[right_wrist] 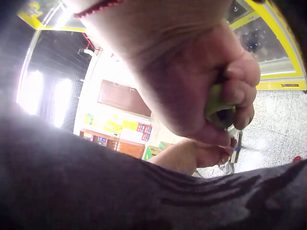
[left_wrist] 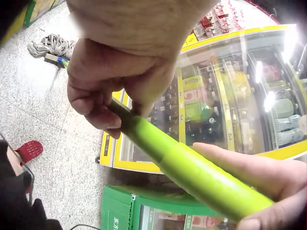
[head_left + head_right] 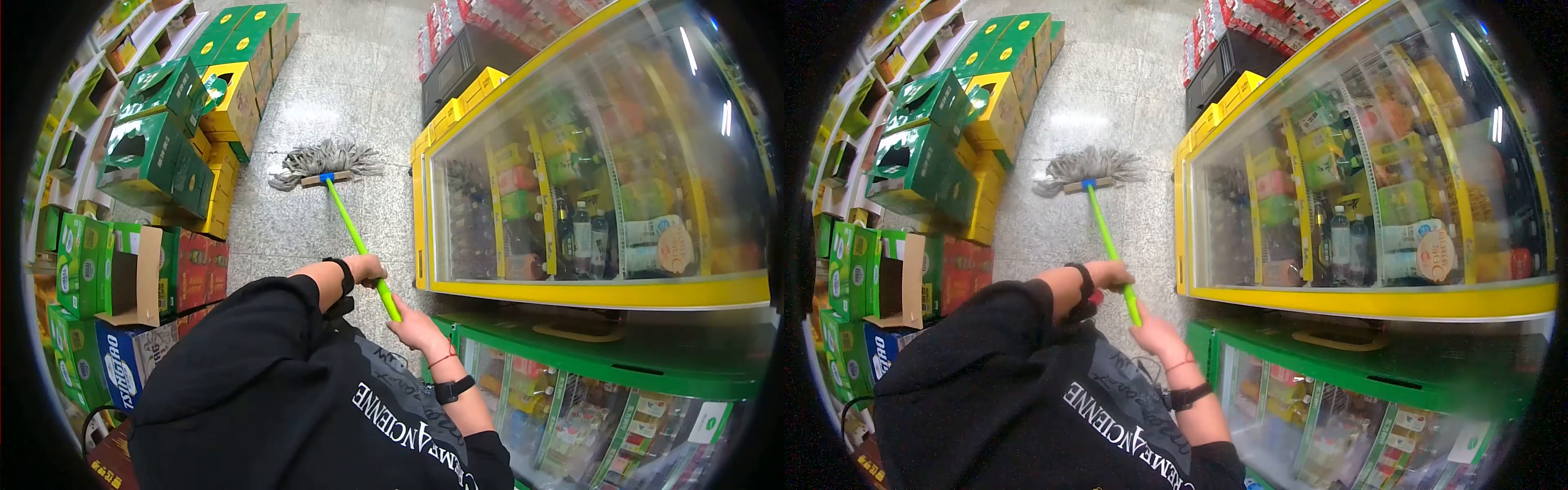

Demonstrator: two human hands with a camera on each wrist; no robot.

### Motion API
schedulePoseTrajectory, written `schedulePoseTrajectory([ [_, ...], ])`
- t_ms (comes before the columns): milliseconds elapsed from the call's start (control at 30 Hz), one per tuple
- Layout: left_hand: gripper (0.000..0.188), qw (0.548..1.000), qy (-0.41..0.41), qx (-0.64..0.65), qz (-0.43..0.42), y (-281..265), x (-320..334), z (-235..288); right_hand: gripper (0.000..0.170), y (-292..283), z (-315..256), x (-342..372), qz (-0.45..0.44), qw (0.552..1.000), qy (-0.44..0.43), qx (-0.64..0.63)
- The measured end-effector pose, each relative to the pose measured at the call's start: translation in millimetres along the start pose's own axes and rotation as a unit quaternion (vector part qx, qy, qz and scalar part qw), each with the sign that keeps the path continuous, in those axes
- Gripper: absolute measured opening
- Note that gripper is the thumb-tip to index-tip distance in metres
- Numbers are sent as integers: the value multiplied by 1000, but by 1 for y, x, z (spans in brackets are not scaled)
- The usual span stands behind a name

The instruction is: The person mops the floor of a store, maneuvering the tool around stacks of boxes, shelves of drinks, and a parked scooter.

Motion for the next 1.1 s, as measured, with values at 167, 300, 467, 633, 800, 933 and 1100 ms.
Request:
schedulePoseTrajectory([
  [167,31,999,-15,-46,7,-25,-13,30,66,-31,5,-22,21,999,2,25],
  [300,31,997,-15,-79,5,-28,-21,48,66,-38,17,-28,43,999,11,17],
  [467,30,995,-6,-95,-16,-12,-18,65,64,-33,31,-15,60,998,36,2],
  [633,29,987,12,-158,-32,17,-25,69,64,-18,43,7,76,995,54,-40],
  [800,30,983,30,-172,-50,63,-6,64,68,16,62,43,93,987,58,-115],
  [933,29,984,39,-168,-53,120,8,46,69,46,63,96,76,974,79,-201],
  [1100,26,981,87,-139,-103,208,8,17,71,86,81,167,55,967,98,-227],
])
Point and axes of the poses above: each hand's wrist, its own x-axis away from the middle knuckle, its own y-axis out of the palm, z = x × y, the point moved 3 cm from there along -x, towards the middle knuckle, and after that the axes turned 9 degrees about -y, right-handed, at the moved point
